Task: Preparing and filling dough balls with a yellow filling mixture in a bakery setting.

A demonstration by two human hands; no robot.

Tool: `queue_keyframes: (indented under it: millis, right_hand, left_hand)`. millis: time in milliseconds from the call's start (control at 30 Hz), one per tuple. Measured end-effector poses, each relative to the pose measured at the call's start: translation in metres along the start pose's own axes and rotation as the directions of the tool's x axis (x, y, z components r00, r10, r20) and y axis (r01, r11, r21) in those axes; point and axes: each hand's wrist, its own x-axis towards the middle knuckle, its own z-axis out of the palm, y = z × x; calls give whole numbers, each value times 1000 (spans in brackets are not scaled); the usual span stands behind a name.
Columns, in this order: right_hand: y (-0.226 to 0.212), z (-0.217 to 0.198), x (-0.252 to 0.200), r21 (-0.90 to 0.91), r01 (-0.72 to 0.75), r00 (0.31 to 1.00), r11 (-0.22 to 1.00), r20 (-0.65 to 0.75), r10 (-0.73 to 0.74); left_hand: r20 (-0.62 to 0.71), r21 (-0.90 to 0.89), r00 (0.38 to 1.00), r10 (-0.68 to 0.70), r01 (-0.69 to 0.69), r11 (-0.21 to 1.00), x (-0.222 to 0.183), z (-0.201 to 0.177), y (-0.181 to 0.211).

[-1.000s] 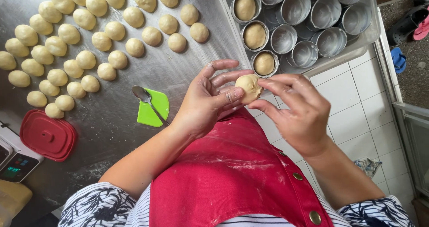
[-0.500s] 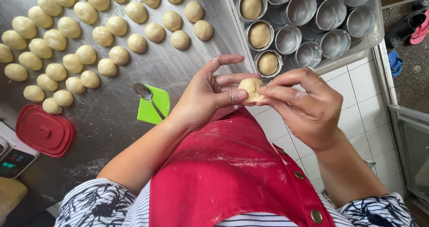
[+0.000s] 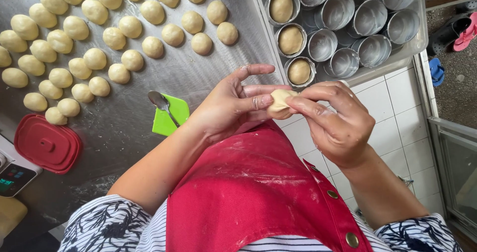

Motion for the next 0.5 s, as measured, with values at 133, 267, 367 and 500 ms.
queue_keyframes:
  millis: [133, 267, 367, 500]
  right_hand:
    - [-14, -1, 12, -105, 2, 1000, 995, -1, -2]
    - [-11, 4, 4, -99, -25, 1000, 995, 11, 26]
    - [-4, 8, -3, -69, -51, 999, 996, -12, 50]
    - [0, 13, -9, -37, -86, 995, 996, -46, 84]
  left_hand:
    - [-12, -34, 1000, -8, 8, 999, 1, -5, -2]
    - [1, -59, 1000, -6, 6, 998, 1, -2, -3]
    - [9, -38, 1000, 12, -11, 999, 4, -3, -7]
    - [15, -32, 1000, -4, 4, 999, 7, -2, -9]
